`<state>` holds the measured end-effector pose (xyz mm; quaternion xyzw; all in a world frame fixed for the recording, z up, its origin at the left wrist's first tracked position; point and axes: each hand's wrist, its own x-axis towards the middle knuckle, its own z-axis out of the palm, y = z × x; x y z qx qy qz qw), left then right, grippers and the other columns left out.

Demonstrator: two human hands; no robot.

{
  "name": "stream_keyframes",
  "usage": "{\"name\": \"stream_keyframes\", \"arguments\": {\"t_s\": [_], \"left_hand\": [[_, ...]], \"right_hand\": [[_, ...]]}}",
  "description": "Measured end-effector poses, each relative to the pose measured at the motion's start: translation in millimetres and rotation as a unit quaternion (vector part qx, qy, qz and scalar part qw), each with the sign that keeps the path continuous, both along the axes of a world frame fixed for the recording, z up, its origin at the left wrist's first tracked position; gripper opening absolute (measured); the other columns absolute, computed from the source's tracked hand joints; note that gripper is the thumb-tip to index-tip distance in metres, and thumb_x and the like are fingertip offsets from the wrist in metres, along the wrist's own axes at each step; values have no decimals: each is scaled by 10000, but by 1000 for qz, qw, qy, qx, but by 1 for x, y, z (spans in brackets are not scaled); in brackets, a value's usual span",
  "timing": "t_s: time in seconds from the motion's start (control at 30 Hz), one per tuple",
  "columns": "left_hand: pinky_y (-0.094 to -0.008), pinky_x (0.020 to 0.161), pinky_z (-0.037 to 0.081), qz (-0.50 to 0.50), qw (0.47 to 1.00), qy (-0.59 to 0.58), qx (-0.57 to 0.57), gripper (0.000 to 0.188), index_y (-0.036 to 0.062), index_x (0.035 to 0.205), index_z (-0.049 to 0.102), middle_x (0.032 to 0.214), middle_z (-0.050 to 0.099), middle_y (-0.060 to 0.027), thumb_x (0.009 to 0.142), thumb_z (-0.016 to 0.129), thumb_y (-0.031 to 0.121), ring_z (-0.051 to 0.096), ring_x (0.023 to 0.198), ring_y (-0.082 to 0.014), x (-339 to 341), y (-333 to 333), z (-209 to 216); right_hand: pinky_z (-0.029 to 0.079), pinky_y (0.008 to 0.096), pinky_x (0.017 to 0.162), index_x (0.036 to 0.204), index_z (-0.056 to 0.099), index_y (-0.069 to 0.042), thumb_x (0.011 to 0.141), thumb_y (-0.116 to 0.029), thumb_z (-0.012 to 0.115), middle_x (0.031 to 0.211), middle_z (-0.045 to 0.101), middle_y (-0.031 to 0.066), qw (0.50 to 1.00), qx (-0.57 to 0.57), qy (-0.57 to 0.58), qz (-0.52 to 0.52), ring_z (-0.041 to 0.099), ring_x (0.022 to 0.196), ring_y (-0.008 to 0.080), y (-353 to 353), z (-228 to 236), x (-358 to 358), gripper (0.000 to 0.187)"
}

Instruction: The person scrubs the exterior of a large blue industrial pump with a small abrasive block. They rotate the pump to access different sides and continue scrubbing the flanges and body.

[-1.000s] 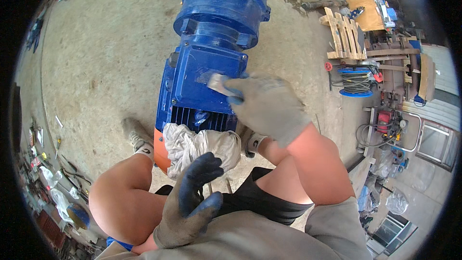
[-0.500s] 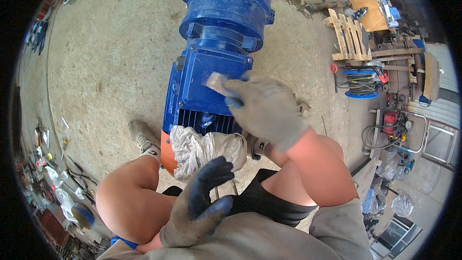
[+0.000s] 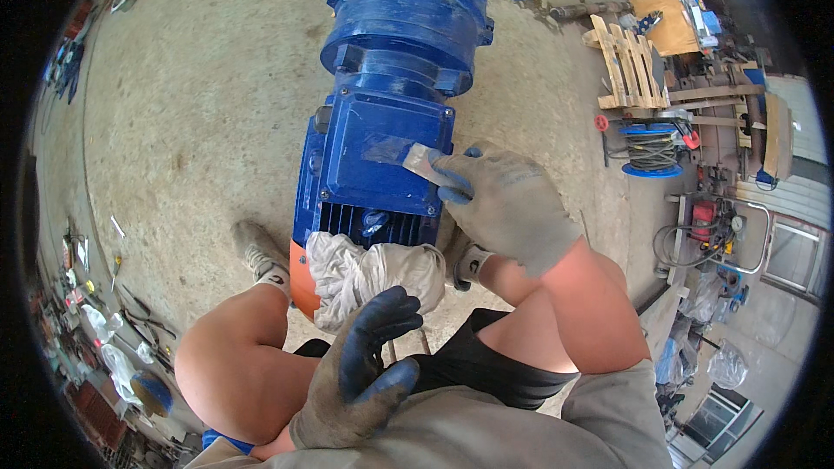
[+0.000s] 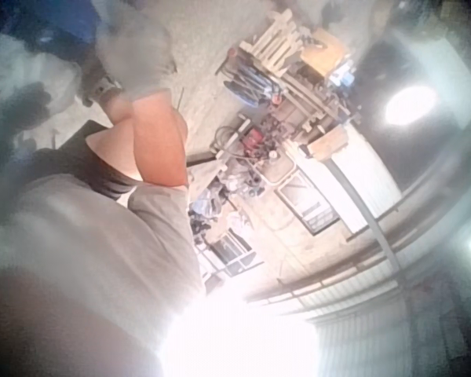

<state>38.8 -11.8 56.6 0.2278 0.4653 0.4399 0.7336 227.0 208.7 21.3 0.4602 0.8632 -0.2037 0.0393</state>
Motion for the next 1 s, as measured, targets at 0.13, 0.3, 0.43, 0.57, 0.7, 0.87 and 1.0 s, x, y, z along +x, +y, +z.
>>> {"name": "stream_keyframes", "arguments": {"t_s": [0.13,0.3,0.43,0.57,0.7,0.87,1.0], "left_hand": [[-415,1151,541,6,1000,2,-4,812,-47,1691,331,1620,492,-219,1035,788,94,551,1484,-301,4,1,-5],[-390,1112,571,-18,1000,-17,7,798,-50,1688,334,1629,488,-211,1044,776,116,545,1488,-299,8,3,-9],[-400,1141,556,7,1000,11,-14,785,-50,1686,340,1632,485,-211,1055,768,138,542,1489,-299,6,3,-7],[-399,1113,569,-35,999,-13,-12,787,-46,1690,329,1630,485,-208,1056,760,131,544,1488,-293,4,5,-6],[-403,1127,557,-17,1000,6,-22,793,-32,1699,317,1628,483,-208,1059,756,133,525,1505,-293,3,8,-5],[-407,1124,561,-15,999,-22,-34,799,-22,1703,315,1636,474,-203,1056,758,132,498,1527,-295,3,8,-2],[-420,1150,546,-10,999,-3,-37,788,-43,1692,326,1630,491,-213,1055,755,132,521,1514,-301,2,6,-4]], "right_hand": [[602,484,882,1288,817,-128,959,-267,798,1058,737,151,997,48,40,42,754,945,385,-3,-5,-2,358],[621,468,829,1206,836,-186,969,-286,736,1000,777,140,997,65,11,35,782,949,326,0,-9,-7,276],[622,486,872,1236,828,-202,971,-301,722,1029,803,146,995,52,42,68,785,995,335,7,-1,-10,302],[603,503,991,1269,814,-186,983,-322,717,1168,819,161,998,42,-42,31,782,1109,352,13,-2,-8,331],[580,507,1067,1294,809,-187,1003,-346,703,1234,815,175,999,42,-11,31,760,1220,351,15,-9,-6,348],[585,496,1003,1336,802,-175,977,-334,748,1187,781,167,997,34,-40,47,756,1128,372,15,-6,-9,396],[602,476,1017,1321,806,-204,1010,-342,693,1169,812,166,996,51,-43,68,774,1166,320,12,1,-15,359]]}}
